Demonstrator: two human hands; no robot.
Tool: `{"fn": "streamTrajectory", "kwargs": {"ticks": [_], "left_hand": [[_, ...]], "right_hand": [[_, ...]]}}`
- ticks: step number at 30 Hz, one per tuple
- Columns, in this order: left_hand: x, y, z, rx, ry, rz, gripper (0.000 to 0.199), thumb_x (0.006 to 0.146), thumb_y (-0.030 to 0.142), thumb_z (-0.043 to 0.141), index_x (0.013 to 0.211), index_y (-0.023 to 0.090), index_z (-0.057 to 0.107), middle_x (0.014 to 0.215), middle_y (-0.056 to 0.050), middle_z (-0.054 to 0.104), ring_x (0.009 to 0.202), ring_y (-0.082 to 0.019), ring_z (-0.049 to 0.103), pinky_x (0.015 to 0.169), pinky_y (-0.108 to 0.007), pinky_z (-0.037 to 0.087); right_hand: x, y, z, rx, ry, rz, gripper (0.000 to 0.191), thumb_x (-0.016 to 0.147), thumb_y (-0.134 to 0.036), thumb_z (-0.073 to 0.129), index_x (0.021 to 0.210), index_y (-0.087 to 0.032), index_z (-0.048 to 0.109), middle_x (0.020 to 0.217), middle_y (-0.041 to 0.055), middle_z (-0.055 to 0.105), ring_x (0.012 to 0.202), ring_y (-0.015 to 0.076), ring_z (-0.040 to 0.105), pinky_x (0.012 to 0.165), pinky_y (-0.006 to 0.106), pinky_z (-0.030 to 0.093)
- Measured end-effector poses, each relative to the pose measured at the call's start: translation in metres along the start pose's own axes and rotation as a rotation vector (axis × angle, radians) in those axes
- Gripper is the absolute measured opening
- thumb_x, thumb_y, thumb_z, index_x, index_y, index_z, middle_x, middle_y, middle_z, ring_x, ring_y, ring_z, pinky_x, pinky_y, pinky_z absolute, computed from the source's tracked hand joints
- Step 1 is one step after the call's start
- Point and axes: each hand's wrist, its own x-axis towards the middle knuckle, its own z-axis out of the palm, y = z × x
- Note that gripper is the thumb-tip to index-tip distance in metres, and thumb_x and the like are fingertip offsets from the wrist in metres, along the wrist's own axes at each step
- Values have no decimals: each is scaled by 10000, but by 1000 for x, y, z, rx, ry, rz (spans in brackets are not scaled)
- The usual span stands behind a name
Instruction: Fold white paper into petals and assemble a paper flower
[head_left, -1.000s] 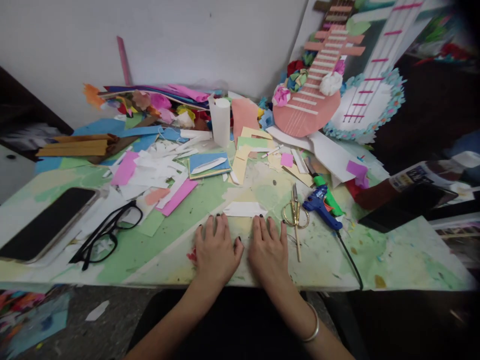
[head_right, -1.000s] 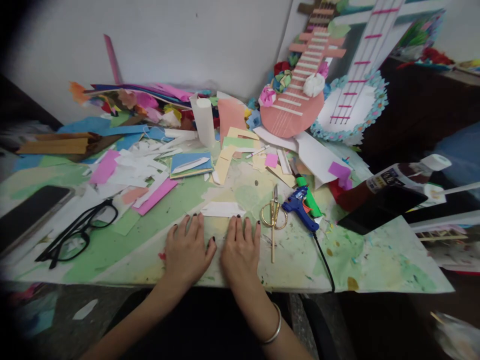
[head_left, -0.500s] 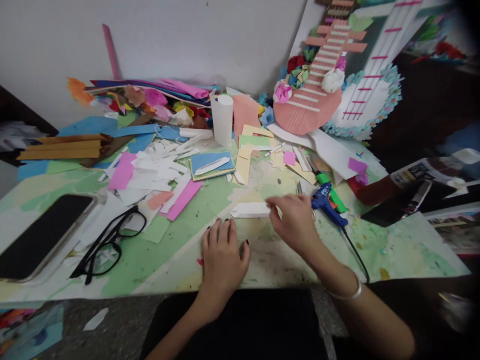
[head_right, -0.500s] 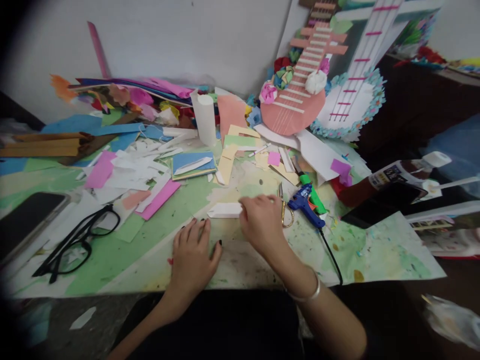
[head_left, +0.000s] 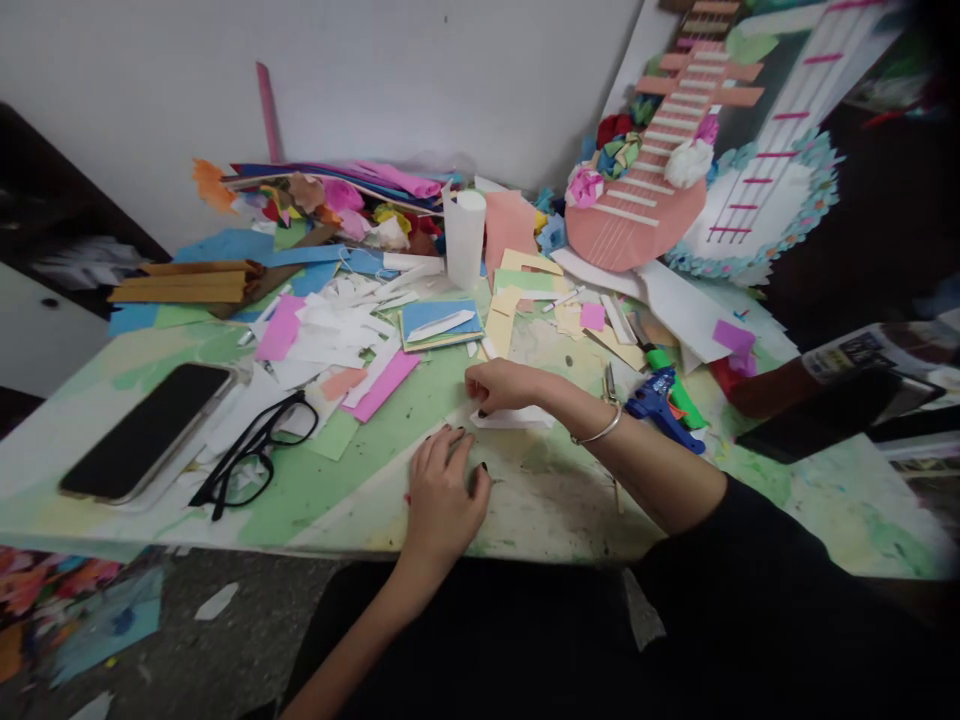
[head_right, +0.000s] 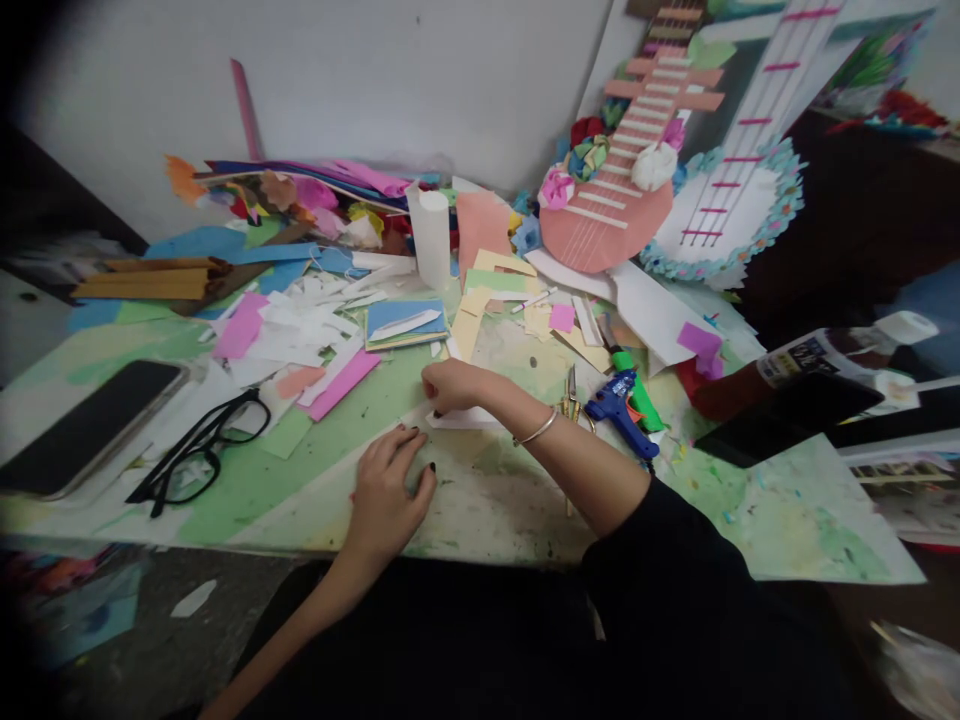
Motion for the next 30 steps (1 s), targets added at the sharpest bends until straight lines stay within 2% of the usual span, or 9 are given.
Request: {"fn": "streamTrajectory", "kwargs": {"ticks": [4,8,12,15,17,20,22,25,30], "left_hand": [[0,0,2,33,15,45,336,816,172,551,1133,89,625,1154,-160,610,1149,-313,524,1001,-495,431],[-1,0,3,28,4,45,335,816,174,549,1138,114,615,1157,-157,606,1160,-319,523,1003,-504,427],[4,-1,2,-117,-14,-94,416,807,177,542,1220,131,562,1199,-154,591,1180,-308,511,1031,-507,402],[21,-4,-3,-436,-33,-316,540,774,210,583,1299,150,475,1263,-153,576,1214,-288,511,1074,-506,360],[40,-6,-7,-808,-106,-468,583,767,259,610,1309,147,428,1282,-160,572,1227,-272,525,1090,-483,352],[71,-4,-15,-1380,-267,-628,526,802,351,584,1262,144,434,1245,-161,596,1157,-256,590,1052,-441,403],[88,-2,-20,-1571,-469,-685,542,787,351,604,1260,146,438,1188,-157,621,1055,-265,647,976,-438,462],[103,-2,-22,-1510,-557,-676,658,708,234,699,1294,165,410,1058,-116,651,903,-245,692,844,-378,516],[100,-14,-13,-1165,-490,-551,809,608,119,743,1331,201,390,1077,-73,600,902,-167,656,756,-256,507]], "right_hand": [[2,3,-1,38,-45,-39,205,684,-113,701,888,-126,710,858,71,719,749,159,603,601,225,379],[5,8,2,117,-16,-74,59,675,-93,688,703,-144,686,724,40,688,662,141,566,580,235,363],[-2,11,-4,240,112,-98,78,688,-85,664,668,-152,630,689,13,646,658,122,544,592,227,368],[-15,15,-10,363,242,-94,32,776,-127,579,786,-152,597,723,5,625,657,103,550,586,213,393],[-25,20,-12,536,340,-71,79,811,-138,503,867,-160,555,683,-17,587,597,89,543,539,204,398],[-39,32,-6,1125,558,22,148,719,-118,542,849,-181,510,583,-63,534,502,85,541,486,201,395],[-46,40,3,1370,674,82,185,641,-103,578,785,-187,497,579,-68,551,516,87,578,513,202,425],[-57,51,21,1482,758,157,156,589,-107,584,707,-179,514,583,-63,572,546,81,603,576,208,467],[-74,54,55,1464,679,193,226,540,-127,624,763,-153,636,645,-11,655,585,103,616,600,237,489]]}}
